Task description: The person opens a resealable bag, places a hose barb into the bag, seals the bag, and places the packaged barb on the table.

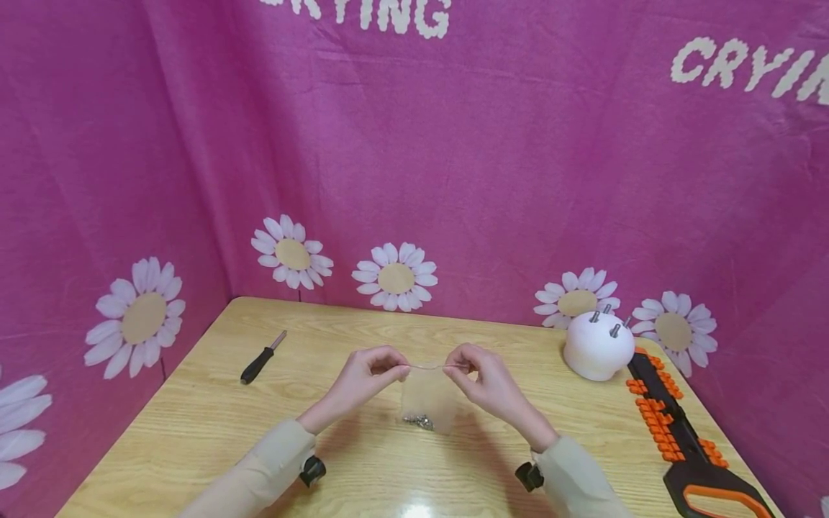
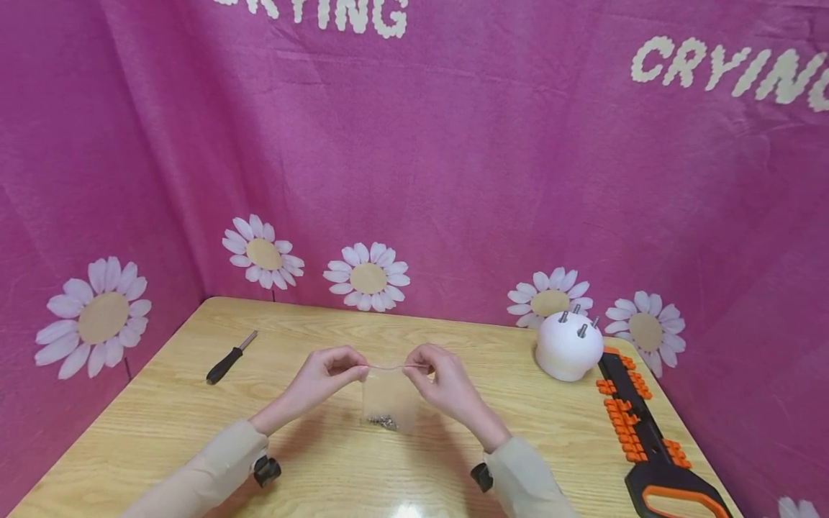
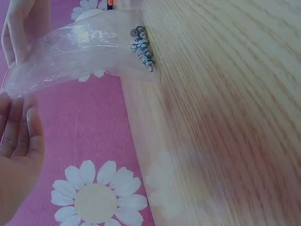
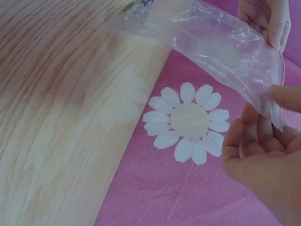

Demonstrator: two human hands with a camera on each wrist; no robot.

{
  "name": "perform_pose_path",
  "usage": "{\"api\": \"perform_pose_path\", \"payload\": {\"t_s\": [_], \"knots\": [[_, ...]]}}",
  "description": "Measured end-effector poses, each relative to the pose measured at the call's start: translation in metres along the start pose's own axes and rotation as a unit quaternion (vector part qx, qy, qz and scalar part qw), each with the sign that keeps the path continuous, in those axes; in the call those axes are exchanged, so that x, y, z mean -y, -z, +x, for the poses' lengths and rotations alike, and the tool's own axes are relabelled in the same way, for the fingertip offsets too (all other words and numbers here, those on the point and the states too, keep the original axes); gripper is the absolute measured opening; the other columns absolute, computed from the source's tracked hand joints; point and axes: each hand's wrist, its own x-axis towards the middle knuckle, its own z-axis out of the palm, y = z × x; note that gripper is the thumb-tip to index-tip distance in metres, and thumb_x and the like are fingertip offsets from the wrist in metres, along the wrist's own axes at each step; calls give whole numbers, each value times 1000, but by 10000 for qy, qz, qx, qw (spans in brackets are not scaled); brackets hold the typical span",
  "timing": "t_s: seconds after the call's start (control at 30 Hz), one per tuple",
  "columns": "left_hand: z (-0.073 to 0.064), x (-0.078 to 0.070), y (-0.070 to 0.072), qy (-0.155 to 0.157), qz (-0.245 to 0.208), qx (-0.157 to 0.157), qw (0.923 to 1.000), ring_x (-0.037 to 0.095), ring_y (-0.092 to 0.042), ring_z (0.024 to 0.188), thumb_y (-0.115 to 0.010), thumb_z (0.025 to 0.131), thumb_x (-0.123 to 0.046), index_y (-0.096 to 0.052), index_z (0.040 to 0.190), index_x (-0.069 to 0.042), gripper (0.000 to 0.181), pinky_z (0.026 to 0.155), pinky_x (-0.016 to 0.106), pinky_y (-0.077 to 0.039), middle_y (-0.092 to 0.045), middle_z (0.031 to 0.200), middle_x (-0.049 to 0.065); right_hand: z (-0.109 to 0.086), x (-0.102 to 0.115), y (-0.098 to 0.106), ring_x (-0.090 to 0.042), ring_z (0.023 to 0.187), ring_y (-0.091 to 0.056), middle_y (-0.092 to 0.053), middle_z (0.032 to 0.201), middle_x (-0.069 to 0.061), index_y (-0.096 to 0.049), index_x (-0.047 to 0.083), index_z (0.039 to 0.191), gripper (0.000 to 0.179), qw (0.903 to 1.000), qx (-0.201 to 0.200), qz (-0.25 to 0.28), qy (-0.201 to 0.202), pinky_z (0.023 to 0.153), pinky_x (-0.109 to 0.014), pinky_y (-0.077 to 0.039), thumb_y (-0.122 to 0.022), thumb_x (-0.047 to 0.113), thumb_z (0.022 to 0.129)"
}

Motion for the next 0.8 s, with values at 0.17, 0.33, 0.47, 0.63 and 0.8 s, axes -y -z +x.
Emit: {"api": "perform_pose_path", "payload": {"t_s": [0.17,0.33,0.47,0.63,0.8], "knots": [[-1,0,1,-31,1,20,10000,11,-66,77,-70,93,-17,-73,98,-6,13,72,19,-55,-73,88,13,3,2,-5,-7,84,-66,-73,89,2,-71,12,91,6,9998,112,113,-102,79,-26,-56,-73,17,89],[-1,0,1,5,13,37,10000,2,-63,75,-69,93,-18,-72,99,-5,14,73,19,-54,-73,88,13,5,4,-7,-11,82,-68,-73,87,2,-72,11,89,5,9999,93,145,16,79,-29,-56,-71,15,91],[-1,0,1,14,-48,37,10000,1,-63,76,-69,93,-17,-72,100,-3,16,74,19,-54,-73,89,14,6,4,-8,-9,84,-68,-73,88,3,-73,12,90,3,9997,112,229,4,82,-29,-56,-73,15,89],[-1,0,1,-56,-54,111,9999,1,-64,76,-68,93,-18,-71,101,-3,17,74,19,-55,-73,90,14,7,4,-11,-7,82,-67,-74,87,3,-74,13,89,3,9995,61,243,187,77,-29,-56,-74,16,88],[-1,0,1,12,19,125,9999,4,-65,76,-69,93,-19,-72,100,-4,17,75,19,-55,-73,90,13,9,6,-13,-8,80,-67,-74,86,1,-74,13,88,2,9993,-10,170,323,74,-31,-57,-73,13,90]]}}
